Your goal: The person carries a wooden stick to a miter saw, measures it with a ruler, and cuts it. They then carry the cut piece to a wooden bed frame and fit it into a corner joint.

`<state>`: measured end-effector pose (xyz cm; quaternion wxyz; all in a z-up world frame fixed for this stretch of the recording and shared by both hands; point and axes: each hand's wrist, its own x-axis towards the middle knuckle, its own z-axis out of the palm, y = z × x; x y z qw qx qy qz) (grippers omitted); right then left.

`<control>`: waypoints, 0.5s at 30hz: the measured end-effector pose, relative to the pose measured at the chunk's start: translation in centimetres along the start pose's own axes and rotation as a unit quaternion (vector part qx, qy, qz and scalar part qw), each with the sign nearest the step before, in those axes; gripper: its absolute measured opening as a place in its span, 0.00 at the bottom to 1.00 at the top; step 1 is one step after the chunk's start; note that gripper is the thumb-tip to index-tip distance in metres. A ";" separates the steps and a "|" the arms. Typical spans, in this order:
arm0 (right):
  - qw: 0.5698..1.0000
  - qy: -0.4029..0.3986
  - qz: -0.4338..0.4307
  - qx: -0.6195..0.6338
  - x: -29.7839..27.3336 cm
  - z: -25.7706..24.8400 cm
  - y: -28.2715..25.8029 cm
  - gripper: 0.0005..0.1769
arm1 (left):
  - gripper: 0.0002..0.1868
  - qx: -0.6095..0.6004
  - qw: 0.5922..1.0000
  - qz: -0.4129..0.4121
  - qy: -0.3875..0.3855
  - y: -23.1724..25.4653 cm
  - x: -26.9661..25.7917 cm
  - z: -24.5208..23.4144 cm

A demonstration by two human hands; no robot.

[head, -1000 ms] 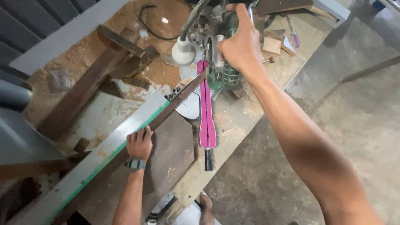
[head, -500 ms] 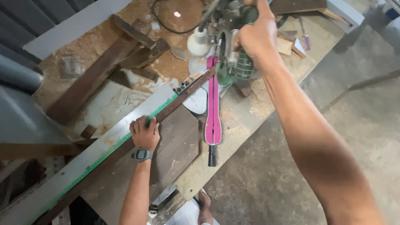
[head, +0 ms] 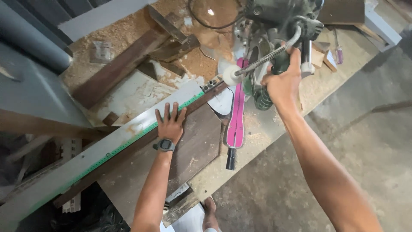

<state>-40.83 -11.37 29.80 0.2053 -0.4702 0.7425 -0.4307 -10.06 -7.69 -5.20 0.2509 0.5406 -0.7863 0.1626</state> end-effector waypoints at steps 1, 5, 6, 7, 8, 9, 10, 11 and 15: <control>1.000 0.002 0.002 -0.003 0.1 0.0 0.2 0.45 | 0.37 -0.004 1.000 0.001 -0.001 0.2 -0.1 0.0; 1.000 -0.003 0.018 -0.004 -0.4 0.5 -0.7 0.47 | 0.34 -0.004 1.000 -0.009 -0.013 -0.2 0.3 -0.7; 1.000 0.011 0.018 0.000 -0.9 0.4 -1.0 0.48 | 0.33 -0.005 1.000 -0.004 -0.010 0.0 0.2 -0.9; 1.000 0.013 0.021 0.001 -1.2 0.7 -0.6 0.48 | 0.33 -0.005 1.000 -0.002 -0.012 0.0 0.0 -0.9; 0.999 0.022 0.025 0.001 -1.3 0.9 -0.3 0.48 | 0.33 -0.006 1.000 -0.002 -0.015 0.0 0.1 -0.9; 0.999 0.032 0.029 0.002 -1.4 1.3 -0.1 0.48 | 0.33 -0.007 1.000 -0.002 -0.018 -0.1 0.1 -0.8; 0.999 0.031 0.028 0.003 -1.3 1.5 0.9 0.48 | 0.33 -0.005 1.000 -0.003 -0.017 -0.1 0.0 -0.5; 0.999 0.041 -0.002 0.007 -1.4 1.8 2.0 0.49 | 0.36 -0.009 0.996 -0.013 -0.082 -0.1 -0.1 -0.2; 0.991 0.077 -0.100 0.033 -1.8 3.3 5.1 0.52 | 0.40 -0.033 0.984 -0.025 -0.172 -0.4 -0.9 0.2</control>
